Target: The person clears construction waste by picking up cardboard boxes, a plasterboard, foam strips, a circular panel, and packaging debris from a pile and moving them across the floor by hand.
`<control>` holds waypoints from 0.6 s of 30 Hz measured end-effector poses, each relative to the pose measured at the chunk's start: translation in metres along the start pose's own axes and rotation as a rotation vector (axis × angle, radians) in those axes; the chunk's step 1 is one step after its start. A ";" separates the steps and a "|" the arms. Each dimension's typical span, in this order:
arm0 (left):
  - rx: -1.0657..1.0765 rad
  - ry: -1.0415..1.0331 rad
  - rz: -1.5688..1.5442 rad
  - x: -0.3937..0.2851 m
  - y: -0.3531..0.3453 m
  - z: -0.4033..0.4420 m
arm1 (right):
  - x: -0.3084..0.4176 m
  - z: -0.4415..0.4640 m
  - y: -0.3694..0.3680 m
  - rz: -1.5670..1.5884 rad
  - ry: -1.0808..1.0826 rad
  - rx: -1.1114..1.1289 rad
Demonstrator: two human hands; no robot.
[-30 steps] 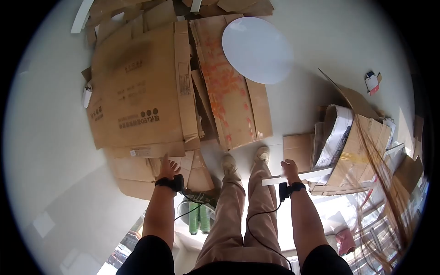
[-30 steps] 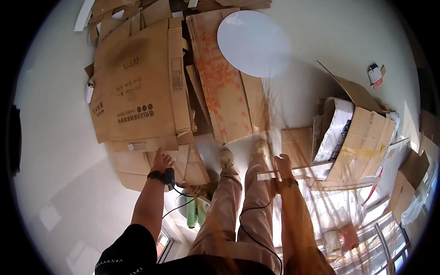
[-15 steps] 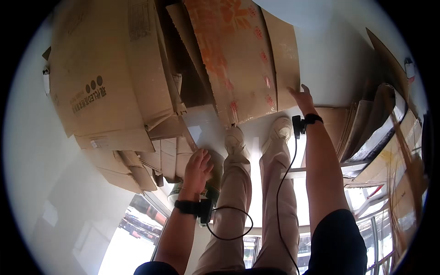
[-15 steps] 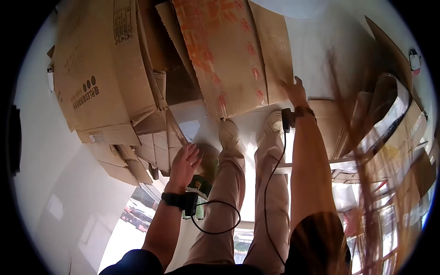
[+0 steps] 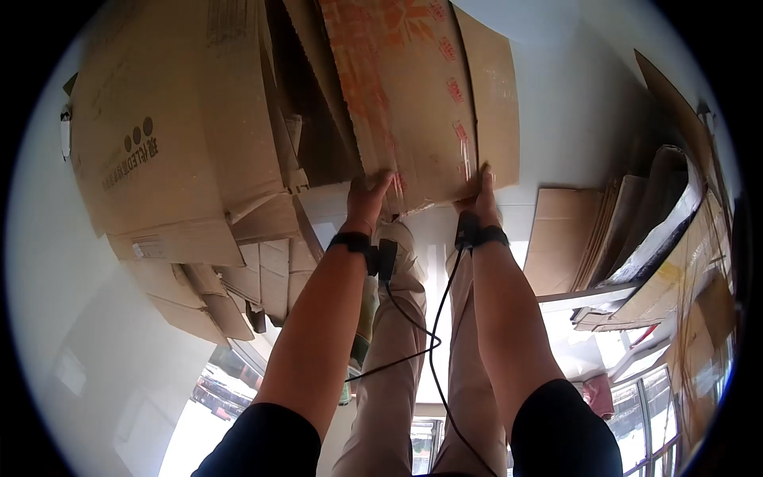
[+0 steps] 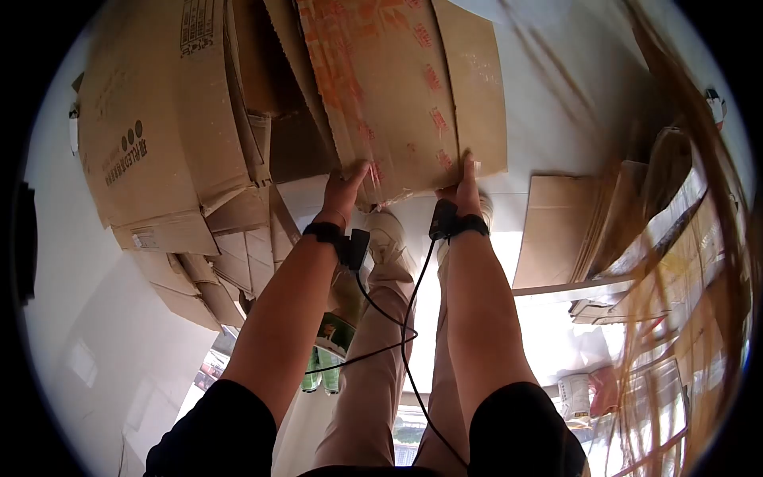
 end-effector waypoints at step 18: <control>0.271 -0.511 0.264 -0.373 0.087 -0.222 | -0.063 -0.251 -0.111 0.061 0.025 0.491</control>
Point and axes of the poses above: each hand's wrist, its own z-axis towards the middle knuckle, its own y-axis out of the back of the hand, x = y × z, the point moved 5 cm from there along z, towards the middle knuckle, and after that the axes turned 14 degrees about -y, right-handed, at the moved point
